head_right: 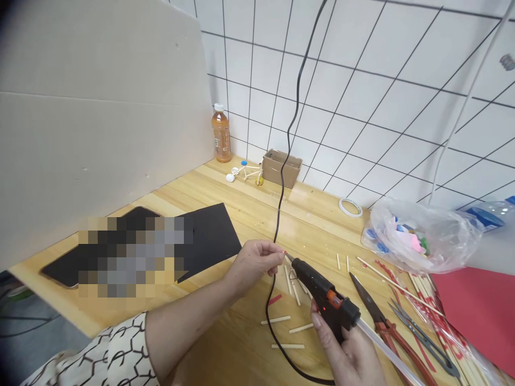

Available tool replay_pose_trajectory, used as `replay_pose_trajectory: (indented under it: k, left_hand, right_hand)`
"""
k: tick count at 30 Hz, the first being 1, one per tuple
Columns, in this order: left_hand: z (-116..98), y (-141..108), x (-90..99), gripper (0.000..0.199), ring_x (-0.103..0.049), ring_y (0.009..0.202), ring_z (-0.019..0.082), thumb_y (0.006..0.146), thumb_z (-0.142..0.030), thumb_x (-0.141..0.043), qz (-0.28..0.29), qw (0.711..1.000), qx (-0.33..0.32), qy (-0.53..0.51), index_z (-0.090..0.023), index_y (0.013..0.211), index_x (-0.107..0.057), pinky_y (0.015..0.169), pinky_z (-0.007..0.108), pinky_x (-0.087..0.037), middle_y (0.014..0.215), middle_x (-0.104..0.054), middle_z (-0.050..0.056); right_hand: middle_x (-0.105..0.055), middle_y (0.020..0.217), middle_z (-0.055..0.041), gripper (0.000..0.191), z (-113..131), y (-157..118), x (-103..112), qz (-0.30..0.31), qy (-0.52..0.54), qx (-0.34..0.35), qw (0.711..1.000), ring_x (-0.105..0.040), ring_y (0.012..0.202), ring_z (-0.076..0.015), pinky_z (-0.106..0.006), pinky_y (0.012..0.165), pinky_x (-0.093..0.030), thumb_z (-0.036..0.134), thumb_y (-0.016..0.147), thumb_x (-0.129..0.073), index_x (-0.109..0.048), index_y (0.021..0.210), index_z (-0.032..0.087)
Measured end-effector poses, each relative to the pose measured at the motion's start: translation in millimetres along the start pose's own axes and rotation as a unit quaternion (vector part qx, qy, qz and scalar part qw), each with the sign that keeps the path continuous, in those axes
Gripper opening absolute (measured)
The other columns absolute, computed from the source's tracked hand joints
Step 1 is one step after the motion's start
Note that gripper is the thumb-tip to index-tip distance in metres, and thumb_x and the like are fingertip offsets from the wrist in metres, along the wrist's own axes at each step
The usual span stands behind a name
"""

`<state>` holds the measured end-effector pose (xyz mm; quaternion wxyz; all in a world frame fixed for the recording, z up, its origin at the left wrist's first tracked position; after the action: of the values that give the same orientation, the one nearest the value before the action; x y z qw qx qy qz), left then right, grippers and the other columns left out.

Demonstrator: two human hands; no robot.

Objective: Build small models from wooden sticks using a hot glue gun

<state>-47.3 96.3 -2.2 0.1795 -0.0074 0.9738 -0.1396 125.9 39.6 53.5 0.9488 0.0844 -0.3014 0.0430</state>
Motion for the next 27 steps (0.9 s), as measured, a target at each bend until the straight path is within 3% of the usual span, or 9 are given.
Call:
replay_pose_trajectory:
  k: [6,20,24,27]
  left_hand:
    - [-0.1,0.1,0.1,0.006,-0.043,0.041,0.006,0.062,-0.017,-0.059,0.001,1.000,0.001,0.004,-0.011,0.062,-0.060,0.045,0.019,-0.035,0.044,-0.049,-0.004]
    - [-0.4,-0.5,-1.8,0.010,-0.043,0.042,0.006,0.061,-0.021,-0.062,0.013,1.000,-0.001,-0.003,-0.011,0.061,-0.060,0.044,0.019,-0.034,0.046,-0.050,-0.003]
    - [-0.9,-0.6,-1.9,0.010,-0.043,0.041,0.005,0.061,-0.020,-0.061,0.012,1.000,-0.002,0.004,-0.011,0.061,-0.060,0.044,0.019,-0.034,0.043,-0.049,-0.004]
    - [-1.2,-0.1,-1.3,0.009,-0.043,0.041,0.005,0.061,-0.020,-0.061,0.009,1.000,-0.006,0.008,-0.011,0.059,-0.059,0.044,0.019,-0.034,0.043,-0.050,-0.003]
  right_hand:
    - [-0.071,0.089,-0.0092,0.029,-7.0,-0.8,-0.8,0.009,-0.002,-0.028,1.000,-0.066,0.086,-0.0281,-0.037,0.083,-0.051,0.041,0.068,-0.064,-0.071,0.083,0.017]
    - [-0.072,0.086,-0.0075,0.027,-7.4,0.6,-1.1,0.018,-0.008,-0.014,1.000,-0.066,0.086,-0.0267,-0.035,0.084,-0.051,0.038,0.069,-0.063,-0.072,0.084,0.018]
    - [-0.072,0.076,-0.0055,0.027,-11.7,-0.8,0.7,0.018,-0.013,-0.039,0.999,-0.067,0.073,-0.0245,-0.032,0.076,-0.054,0.041,0.068,-0.065,-0.072,0.082,0.019]
    - [-0.072,0.073,-0.0062,0.031,-9.9,0.4,3.5,0.000,0.004,-0.053,0.999,-0.066,0.077,-0.0271,-0.032,0.071,-0.055,0.046,0.064,-0.066,-0.072,0.076,0.019]
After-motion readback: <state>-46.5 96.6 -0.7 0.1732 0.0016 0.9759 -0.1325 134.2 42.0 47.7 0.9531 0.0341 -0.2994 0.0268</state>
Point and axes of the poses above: each hand's wrist, its own y-axis towards the middle knuckle, its own x-axis out of the back of the hand, z = x × y, the point moved 9 cm from there along y, towards the middle knuckle
